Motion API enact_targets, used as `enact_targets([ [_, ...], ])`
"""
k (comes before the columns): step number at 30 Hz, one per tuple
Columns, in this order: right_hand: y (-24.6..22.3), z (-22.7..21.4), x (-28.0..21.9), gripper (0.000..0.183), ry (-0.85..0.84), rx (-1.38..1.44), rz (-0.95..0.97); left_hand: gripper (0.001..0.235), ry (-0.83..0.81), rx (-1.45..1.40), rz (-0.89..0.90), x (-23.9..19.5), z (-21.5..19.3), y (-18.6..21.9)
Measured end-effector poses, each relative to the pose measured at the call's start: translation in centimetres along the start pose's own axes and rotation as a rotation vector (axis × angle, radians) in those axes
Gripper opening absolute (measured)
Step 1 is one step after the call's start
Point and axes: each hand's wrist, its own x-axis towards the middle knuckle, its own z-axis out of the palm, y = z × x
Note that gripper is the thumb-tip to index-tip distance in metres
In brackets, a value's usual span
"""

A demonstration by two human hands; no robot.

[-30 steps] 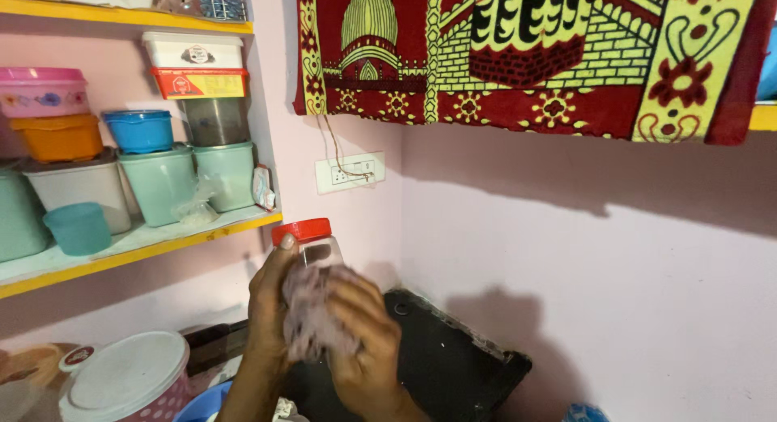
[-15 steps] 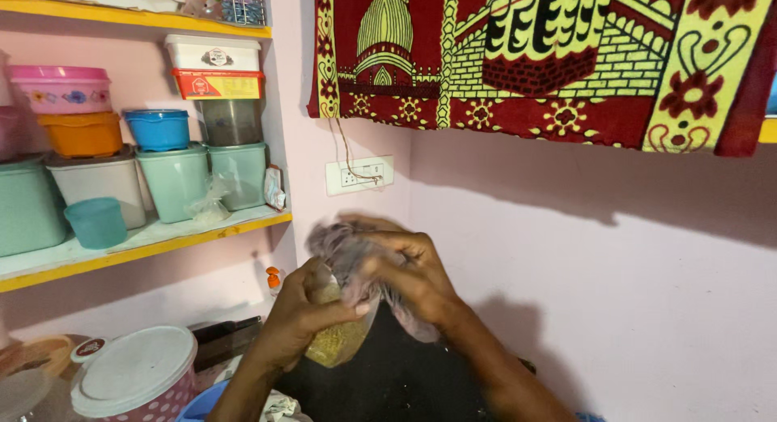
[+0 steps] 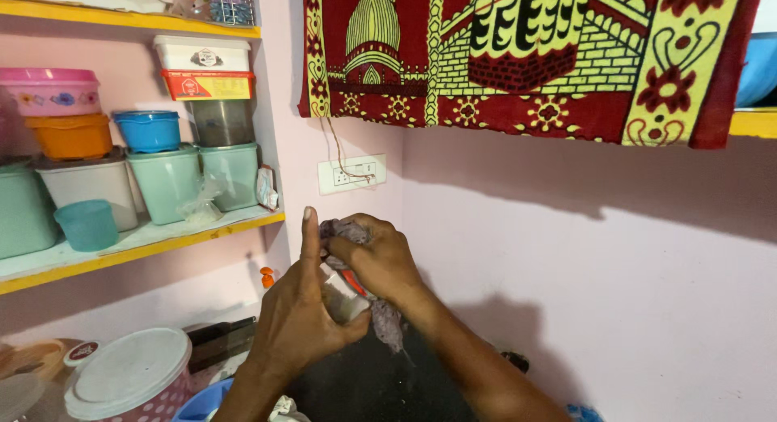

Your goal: The person wipes a translucent plastic container with a pink lid using a cloth, then places it on a shelf. The person then wipes a small glass jar with a red lid and sets it down on the counter.

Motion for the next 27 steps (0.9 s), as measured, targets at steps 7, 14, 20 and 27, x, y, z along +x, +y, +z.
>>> enact_targets([
  [7,3.3,-0.1,-3.0,0.039,-0.154,0.161,-0.83,0.152,-0.096,-0.692,0.253,0.4,-0.6,-3.0],
  [14,1.3,2.0,-1.4,0.027,0.07,0.444,-0.095,0.141,0.21,0.047,0.275,-0.7,1.9,-3.1],
  [20,1.9,2.3,-2.8,0.033,0.129,0.975,0.058,0.113,0.284,-0.727,-0.003,-0.3,2.6,-3.0],
  [27,6.0,5.3,-6.7,0.041,0.159,0.544,-0.415,0.08,0.37,-1.279,-0.24,0.5,3.1,-3.9],
])
